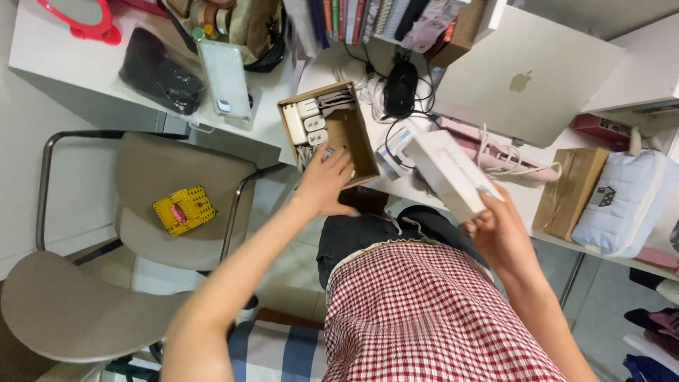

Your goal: The person organizes a drawer by placing a box, a black adapter, a white cable, a black mouse, and a small white box into it. They then close the drawer.

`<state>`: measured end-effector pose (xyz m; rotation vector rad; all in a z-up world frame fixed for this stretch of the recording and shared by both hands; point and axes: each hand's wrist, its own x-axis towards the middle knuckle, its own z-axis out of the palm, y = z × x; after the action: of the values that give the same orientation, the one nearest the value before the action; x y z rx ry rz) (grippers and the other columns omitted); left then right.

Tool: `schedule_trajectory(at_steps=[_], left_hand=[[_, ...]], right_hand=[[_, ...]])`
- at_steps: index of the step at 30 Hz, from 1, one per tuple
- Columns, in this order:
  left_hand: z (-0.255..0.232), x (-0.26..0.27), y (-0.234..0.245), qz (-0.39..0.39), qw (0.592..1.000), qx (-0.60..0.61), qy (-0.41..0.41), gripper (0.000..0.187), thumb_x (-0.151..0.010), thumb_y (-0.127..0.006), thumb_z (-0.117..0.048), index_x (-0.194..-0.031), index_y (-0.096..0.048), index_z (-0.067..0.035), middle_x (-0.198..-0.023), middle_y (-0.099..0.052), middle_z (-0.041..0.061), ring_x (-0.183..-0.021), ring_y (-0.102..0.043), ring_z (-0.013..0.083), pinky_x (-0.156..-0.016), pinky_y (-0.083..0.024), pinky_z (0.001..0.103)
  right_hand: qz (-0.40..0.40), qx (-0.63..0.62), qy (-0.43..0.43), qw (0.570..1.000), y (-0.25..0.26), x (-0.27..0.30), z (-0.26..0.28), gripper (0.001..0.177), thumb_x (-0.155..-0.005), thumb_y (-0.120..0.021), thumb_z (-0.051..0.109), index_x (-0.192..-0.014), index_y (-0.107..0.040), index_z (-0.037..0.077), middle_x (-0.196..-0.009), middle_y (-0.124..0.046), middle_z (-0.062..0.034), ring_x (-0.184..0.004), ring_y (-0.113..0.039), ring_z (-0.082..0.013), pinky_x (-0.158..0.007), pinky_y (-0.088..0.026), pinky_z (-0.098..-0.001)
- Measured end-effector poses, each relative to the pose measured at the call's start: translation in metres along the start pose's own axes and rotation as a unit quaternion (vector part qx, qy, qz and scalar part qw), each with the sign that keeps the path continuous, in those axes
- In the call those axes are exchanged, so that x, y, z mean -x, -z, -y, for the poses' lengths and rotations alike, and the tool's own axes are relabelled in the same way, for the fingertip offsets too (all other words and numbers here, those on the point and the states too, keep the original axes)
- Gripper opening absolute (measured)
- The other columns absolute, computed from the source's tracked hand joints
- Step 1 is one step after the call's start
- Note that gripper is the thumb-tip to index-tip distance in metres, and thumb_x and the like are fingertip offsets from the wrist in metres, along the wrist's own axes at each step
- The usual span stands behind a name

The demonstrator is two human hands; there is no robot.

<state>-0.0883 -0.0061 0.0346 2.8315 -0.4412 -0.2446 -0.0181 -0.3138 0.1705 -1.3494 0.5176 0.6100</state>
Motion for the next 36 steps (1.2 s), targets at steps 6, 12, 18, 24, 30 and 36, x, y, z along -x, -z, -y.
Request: schedule_trajectory(at_steps=[6,12,18,24,30,36], left_hand=[[0.028,-0.021,-0.043,0.205,0.948,-0.232,-0.079,0.066,-0.085,-0.076,-0.043,-0.143,-0.055,-0.018,-0.152,-0.052,-0.002,-0.150,-0.033,0.0211,-0.130,-0.001,0.062],[0.035,-0.036,-0.037,0.243,0.936,-0.232,-0.100,0.062,-0.085,-0.070,-0.043,-0.140,-0.057,-0.018,-0.148,-0.055,-0.001,-0.144,-0.039,0.0217,-0.125,-0.008,0.058],[0.032,-0.038,-0.039,0.288,0.923,-0.228,-0.119,0.059,-0.084,-0.063,-0.045,-0.137,-0.060,-0.018,-0.142,-0.059,0.000,-0.136,-0.046,0.0225,-0.120,-0.016,0.054],[0.029,-0.047,-0.044,0.335,0.909,-0.217,-0.123,0.057,-0.084,-0.056,-0.046,-0.133,-0.063,-0.018,-0.137,-0.063,0.001,-0.129,-0.053,0.0232,-0.115,-0.024,0.049],[0.031,-0.050,-0.049,0.381,0.891,-0.210,-0.130,0.057,-0.084,-0.049,-0.047,-0.130,-0.066,-0.018,-0.132,-0.068,0.002,-0.121,-0.060,0.0240,-0.110,-0.032,0.045],[0.030,-0.046,-0.050,0.379,0.891,-0.217,-0.124,0.057,-0.087,-0.050,-0.046,-0.135,-0.062,-0.018,-0.138,-0.064,0.002,-0.127,-0.057,0.0228,-0.116,-0.029,0.044]], right_hand=[[0.050,0.035,-0.126,0.990,-0.081,-0.017,-0.021,0.052,-0.099,-0.063,0.035,-0.145,-0.045,0.020,-0.089,-0.057,-0.0102,-0.073,-0.059,-0.0178,-0.060,-0.051,-0.0226],[0.045,0.024,-0.137,0.989,-0.110,-0.061,-0.077,0.057,-0.101,-0.063,0.025,-0.151,-0.039,0.012,-0.091,-0.055,-0.0181,-0.074,-0.066,-0.0278,-0.064,-0.064,-0.0378],[-0.001,0.153,-0.014,0.988,-0.154,-0.055,-0.083,0.055,-0.103,-0.056,0.018,-0.154,-0.037,0.010,-0.106,-0.055,-0.0243,-0.067,-0.070,-0.0273,-0.063,-0.067,-0.0400],[-0.020,0.210,0.077,0.974,-0.177,-0.054,-0.086,0.030,-0.104,-0.051,0.015,-0.129,-0.067,0.016,-0.121,-0.061,-0.0202,-0.057,-0.070,-0.0249,-0.054,-0.067,-0.0325],[-0.037,0.261,0.078,0.961,-0.197,-0.045,-0.079,0.028,-0.105,-0.049,0.015,-0.124,-0.069,0.014,-0.128,-0.062,-0.0206,-0.062,-0.073,-0.0261,-0.058,-0.068,-0.0343],[-0.048,0.296,0.087,0.950,-0.203,-0.035,-0.078,0.028,-0.105,-0.048,0.015,-0.124,-0.069,0.015,-0.126,-0.060,-0.0252,-0.067,-0.075,-0.0278,-0.062,-0.069,-0.0361]])
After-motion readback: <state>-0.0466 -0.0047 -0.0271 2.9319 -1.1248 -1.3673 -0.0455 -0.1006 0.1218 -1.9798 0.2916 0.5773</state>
